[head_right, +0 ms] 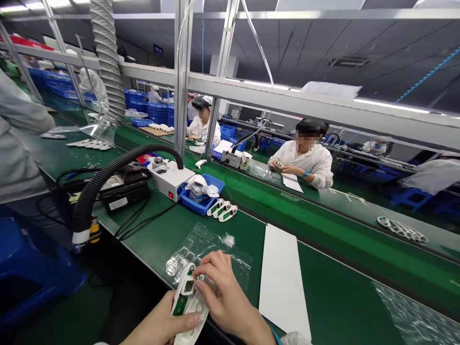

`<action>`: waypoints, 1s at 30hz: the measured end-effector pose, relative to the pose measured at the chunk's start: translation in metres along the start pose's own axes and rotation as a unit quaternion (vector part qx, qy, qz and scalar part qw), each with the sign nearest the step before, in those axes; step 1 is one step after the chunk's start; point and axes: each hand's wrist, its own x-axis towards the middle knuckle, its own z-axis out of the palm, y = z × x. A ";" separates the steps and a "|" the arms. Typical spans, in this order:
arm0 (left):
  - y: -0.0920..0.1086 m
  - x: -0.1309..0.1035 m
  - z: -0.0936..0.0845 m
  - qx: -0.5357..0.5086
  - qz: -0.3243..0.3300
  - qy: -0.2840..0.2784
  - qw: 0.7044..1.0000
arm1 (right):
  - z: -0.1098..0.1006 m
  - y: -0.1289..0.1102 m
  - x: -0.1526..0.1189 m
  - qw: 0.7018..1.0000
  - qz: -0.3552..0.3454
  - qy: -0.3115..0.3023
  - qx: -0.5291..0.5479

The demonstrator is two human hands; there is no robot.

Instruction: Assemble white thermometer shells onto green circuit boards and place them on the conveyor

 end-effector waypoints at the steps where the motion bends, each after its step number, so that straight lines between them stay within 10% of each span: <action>1: 0.000 -0.001 0.000 0.004 0.001 -0.011 1.000 | 0.002 -0.003 0.003 1.000 0.004 -0.013 0.009; 7: -0.006 0.002 -0.002 -0.003 0.004 -0.026 1.000 | 0.012 -0.003 0.009 1.000 -0.029 -0.011 -0.001; 18: -0.005 -0.005 0.004 -0.056 0.007 0.124 0.991 | 0.021 -0.024 -0.008 0.956 -0.253 0.085 -0.123; 24: -0.011 -0.001 0.002 -0.042 0.005 0.067 0.997 | 0.017 -0.011 -0.002 1.000 -0.008 0.023 -0.008; 30: -0.009 -0.002 0.007 -0.021 0.015 0.063 0.998 | 0.026 -0.004 0.013 1.000 -0.021 0.012 -0.006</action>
